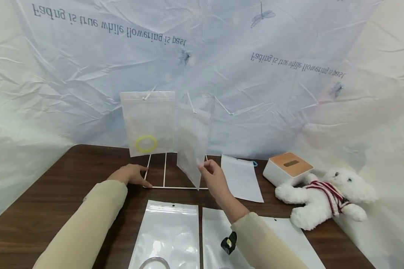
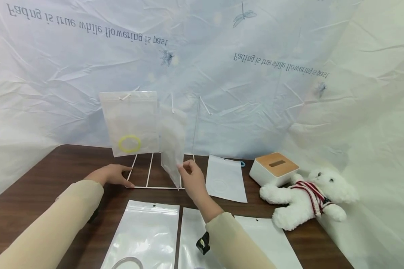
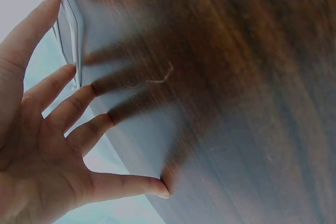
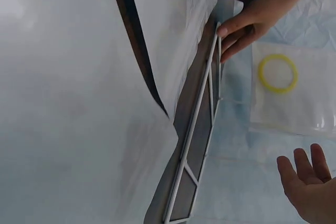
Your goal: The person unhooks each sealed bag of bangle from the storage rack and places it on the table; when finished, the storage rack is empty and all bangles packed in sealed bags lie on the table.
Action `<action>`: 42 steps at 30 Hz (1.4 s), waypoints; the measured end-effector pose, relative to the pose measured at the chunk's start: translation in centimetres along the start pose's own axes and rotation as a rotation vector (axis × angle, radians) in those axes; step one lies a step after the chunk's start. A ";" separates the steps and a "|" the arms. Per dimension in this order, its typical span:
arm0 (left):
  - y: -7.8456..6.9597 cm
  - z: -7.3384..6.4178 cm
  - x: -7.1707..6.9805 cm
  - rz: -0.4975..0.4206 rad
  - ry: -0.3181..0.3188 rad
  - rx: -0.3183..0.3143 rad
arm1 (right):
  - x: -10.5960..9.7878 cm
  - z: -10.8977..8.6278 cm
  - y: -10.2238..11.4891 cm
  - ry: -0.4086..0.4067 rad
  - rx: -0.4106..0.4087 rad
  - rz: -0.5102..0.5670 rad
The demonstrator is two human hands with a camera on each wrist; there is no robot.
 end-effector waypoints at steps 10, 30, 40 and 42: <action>0.2 0.3 0.0 -0.021 -0.006 0.006 | 1.4 -2.7 0.8 0.119 -0.018 0.168; 0.6 0.9 0.2 -0.019 -0.006 0.027 | 1.2 -7.4 4.4 0.144 0.013 0.250; 0.4 0.7 0.1 -0.013 0.015 0.024 | 4.4 -10.0 3.9 0.347 0.171 0.421; 0.3 0.6 0.1 -0.022 0.015 0.020 | 5.3 -10.5 3.6 0.389 0.206 0.479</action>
Point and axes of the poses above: each hand's wrist, its own z-axis towards the middle knuckle, its own x-axis out of the palm, y = z × x, the point moved 5 cm from there along z, towards the middle knuckle, and after that the axes turned 13 degrees about y, right-handed, at the moved point
